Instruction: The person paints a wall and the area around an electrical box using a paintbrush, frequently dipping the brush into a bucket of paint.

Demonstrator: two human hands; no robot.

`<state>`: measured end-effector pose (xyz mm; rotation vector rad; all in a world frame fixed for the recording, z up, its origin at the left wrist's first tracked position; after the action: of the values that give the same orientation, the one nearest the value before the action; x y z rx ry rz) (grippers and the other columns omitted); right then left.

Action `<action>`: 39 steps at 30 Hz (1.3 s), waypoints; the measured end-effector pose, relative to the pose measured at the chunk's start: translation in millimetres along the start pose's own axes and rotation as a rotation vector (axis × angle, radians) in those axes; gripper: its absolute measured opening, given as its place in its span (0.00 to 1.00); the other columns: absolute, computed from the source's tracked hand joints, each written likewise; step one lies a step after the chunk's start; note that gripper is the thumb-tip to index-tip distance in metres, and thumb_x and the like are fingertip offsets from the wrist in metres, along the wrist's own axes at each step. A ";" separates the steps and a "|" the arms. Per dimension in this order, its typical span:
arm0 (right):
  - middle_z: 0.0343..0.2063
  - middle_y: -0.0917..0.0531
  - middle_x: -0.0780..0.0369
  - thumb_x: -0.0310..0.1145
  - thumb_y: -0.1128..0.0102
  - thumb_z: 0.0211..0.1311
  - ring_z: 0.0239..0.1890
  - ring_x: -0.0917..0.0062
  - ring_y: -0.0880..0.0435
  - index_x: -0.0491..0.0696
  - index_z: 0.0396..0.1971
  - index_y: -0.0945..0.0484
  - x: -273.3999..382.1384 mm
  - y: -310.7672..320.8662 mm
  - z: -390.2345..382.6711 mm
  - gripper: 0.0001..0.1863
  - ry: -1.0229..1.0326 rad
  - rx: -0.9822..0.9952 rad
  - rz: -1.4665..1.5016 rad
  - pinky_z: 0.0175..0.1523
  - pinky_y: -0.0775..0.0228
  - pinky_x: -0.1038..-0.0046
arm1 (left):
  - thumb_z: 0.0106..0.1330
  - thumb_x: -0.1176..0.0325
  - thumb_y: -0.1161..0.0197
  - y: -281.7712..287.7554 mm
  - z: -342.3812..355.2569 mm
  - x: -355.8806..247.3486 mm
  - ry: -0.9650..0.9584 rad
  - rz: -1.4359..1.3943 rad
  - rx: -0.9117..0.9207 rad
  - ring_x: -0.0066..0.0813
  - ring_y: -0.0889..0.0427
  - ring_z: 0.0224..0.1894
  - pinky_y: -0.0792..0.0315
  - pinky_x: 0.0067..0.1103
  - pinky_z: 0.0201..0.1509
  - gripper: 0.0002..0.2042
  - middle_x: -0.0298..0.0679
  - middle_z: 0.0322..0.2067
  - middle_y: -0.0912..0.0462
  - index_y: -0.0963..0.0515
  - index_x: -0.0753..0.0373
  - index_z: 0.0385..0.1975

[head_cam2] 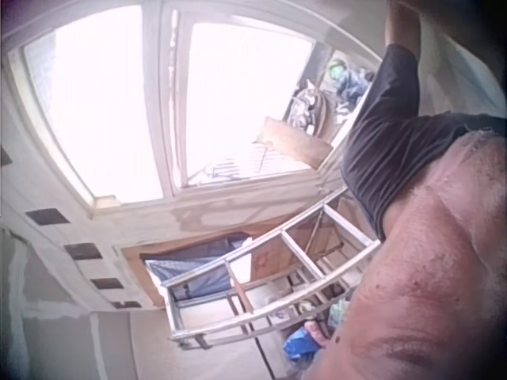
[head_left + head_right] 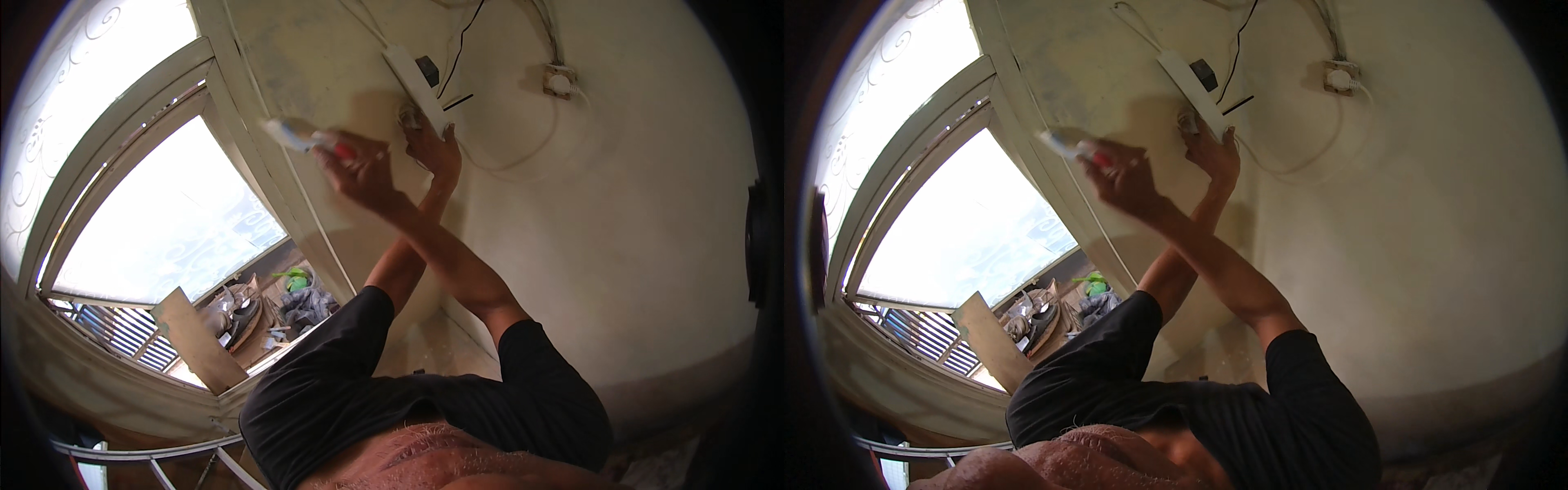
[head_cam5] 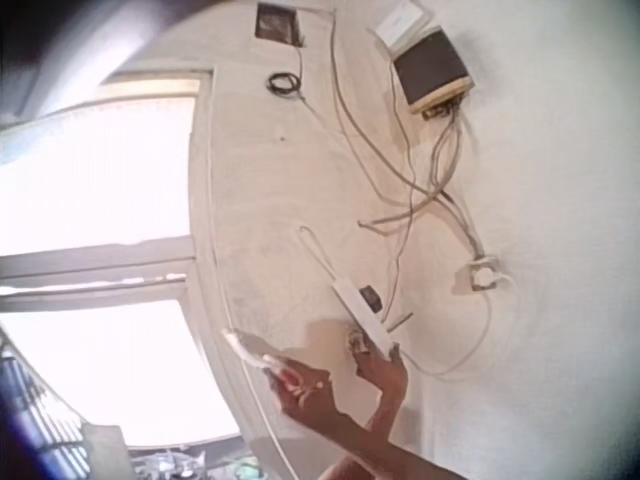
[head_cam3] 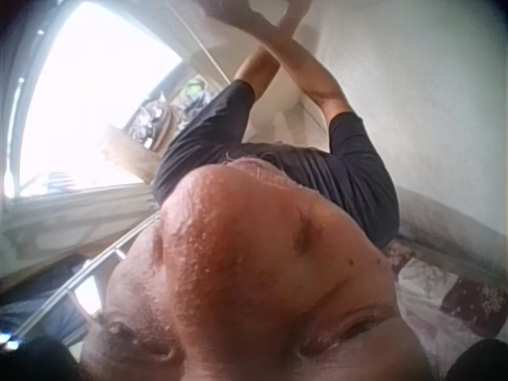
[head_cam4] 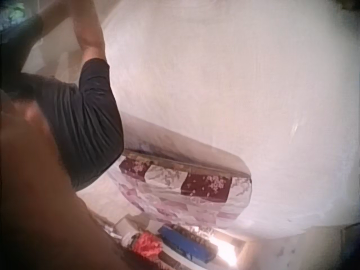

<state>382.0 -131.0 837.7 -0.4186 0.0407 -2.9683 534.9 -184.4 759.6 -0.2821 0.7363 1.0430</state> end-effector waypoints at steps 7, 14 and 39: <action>0.29 0.13 0.57 0.47 0.41 0.66 0.32 0.65 0.12 0.47 0.40 0.16 -48.9 89.1 26.2 0.18 -0.264 -0.081 -0.642 0.43 0.20 0.67 | 0.58 0.59 0.28 -1.3 -4.8 6.7 -0.098 0.054 -0.051 0.62 0.44 0.69 0.42 0.50 0.61 0.38 0.66 0.68 0.46 0.37 0.63 0.68; 0.29 0.14 0.53 0.37 0.36 0.62 0.29 0.60 0.13 0.44 0.39 0.16 -58.2 63.2 -11.8 0.12 0.053 -0.095 -0.827 0.37 0.21 0.68 | 0.58 0.58 0.28 -6.2 -5.1 3.1 -0.064 0.079 -0.064 0.62 0.44 0.69 0.42 0.49 0.62 0.39 0.65 0.68 0.47 0.37 0.63 0.68; 0.34 0.15 0.49 0.31 0.36 0.62 0.36 0.57 0.13 0.41 0.38 0.17 -53.8 36.6 -40.9 0.10 -0.037 -0.059 -0.638 0.41 0.21 0.63 | 0.58 0.58 0.28 -8.1 -0.3 1.1 -0.019 0.055 -0.084 0.57 0.34 0.62 0.37 0.41 0.58 0.38 0.59 0.63 0.40 0.37 0.62 0.68</action>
<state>426.9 -159.1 782.0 -0.5875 -0.0139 -3.5895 542.1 -187.9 757.6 -0.3248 0.6870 1.1295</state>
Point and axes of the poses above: each hand's wrist, its own z-axis towards the middle knuckle, its own y-axis out of the back of the hand, x = y × z, the point moved 5 cm from there along z, towards the middle knuckle
